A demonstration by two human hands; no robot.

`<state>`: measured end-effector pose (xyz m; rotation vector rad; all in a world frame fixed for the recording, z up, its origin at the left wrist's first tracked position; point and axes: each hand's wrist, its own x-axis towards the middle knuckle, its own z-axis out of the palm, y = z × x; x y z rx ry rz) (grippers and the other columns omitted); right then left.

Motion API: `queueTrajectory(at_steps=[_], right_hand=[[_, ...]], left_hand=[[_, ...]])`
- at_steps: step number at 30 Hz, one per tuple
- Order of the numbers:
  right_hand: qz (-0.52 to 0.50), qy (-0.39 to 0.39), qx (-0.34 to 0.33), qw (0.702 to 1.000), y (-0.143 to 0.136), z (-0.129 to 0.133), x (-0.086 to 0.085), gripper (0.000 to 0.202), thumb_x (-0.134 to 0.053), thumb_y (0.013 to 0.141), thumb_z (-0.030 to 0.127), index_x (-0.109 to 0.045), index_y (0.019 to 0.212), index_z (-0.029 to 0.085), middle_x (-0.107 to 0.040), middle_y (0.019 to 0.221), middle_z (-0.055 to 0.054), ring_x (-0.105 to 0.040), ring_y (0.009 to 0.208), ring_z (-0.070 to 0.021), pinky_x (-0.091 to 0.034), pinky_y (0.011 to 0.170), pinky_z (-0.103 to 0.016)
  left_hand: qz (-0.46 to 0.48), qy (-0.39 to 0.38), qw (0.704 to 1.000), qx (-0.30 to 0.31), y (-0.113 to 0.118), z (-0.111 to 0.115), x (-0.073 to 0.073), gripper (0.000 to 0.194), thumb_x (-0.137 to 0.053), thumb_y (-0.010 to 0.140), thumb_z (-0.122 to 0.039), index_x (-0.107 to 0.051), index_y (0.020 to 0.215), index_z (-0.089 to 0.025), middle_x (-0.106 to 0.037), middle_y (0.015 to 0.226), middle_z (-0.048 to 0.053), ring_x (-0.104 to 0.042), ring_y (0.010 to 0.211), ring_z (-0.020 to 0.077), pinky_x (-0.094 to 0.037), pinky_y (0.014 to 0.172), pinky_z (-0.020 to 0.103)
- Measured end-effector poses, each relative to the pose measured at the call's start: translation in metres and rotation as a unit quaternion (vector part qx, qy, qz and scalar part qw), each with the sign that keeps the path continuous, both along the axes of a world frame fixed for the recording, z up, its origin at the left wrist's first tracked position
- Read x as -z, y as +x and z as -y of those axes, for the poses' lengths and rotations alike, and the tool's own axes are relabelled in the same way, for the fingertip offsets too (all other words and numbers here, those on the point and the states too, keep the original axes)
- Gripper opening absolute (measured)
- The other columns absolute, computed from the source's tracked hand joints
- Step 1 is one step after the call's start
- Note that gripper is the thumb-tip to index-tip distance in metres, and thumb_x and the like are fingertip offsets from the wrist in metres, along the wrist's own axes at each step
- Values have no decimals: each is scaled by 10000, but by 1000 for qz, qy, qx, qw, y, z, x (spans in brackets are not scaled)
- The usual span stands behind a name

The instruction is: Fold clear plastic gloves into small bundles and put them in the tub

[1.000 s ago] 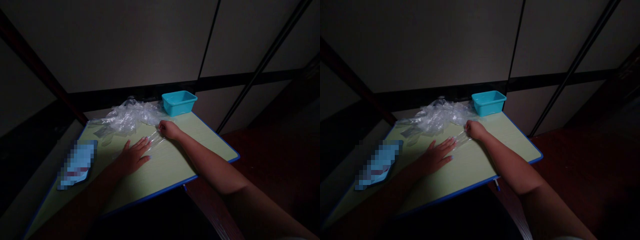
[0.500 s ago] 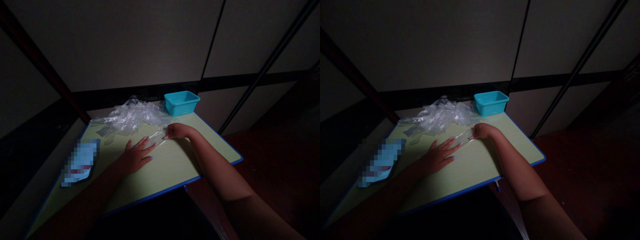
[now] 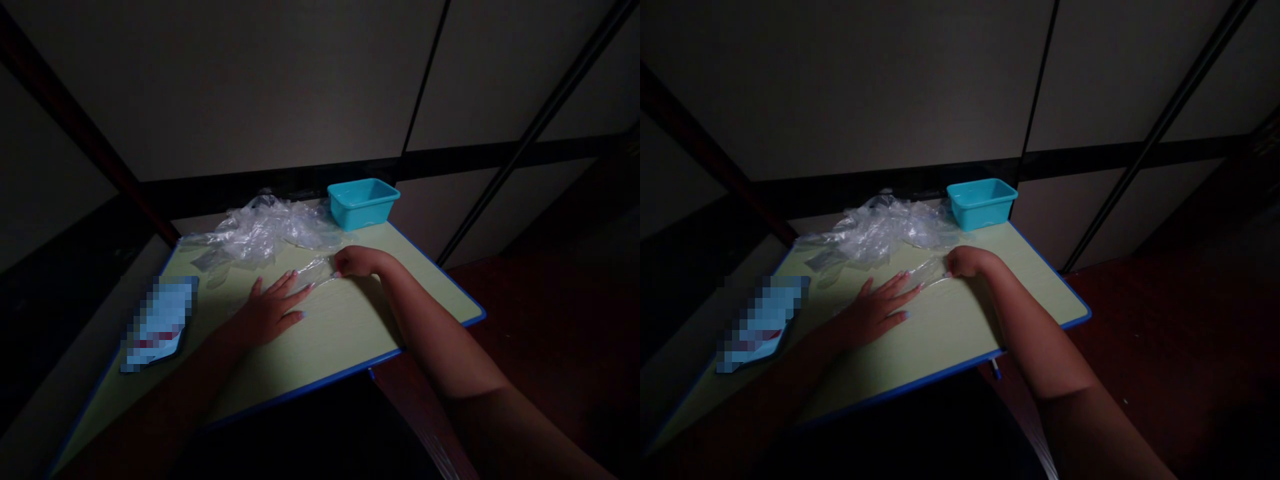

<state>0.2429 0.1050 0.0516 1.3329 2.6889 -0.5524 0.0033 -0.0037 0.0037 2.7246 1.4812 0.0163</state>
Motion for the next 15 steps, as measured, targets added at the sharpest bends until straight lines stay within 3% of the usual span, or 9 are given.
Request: queueTrajectory(at_steps=[15], right_hand=[[32,30,37,998,-3,0,2,154,-642,760,172,-737,872,125,-719,851,-92,-613,719,-183,-376,577,-230]], left_hand=[[9,-13,1000,-7,1,-1,-2,486,-343,951,-451,-234,1424,-429,-139,1551,82,-189,1400,335,-169,990,698]])
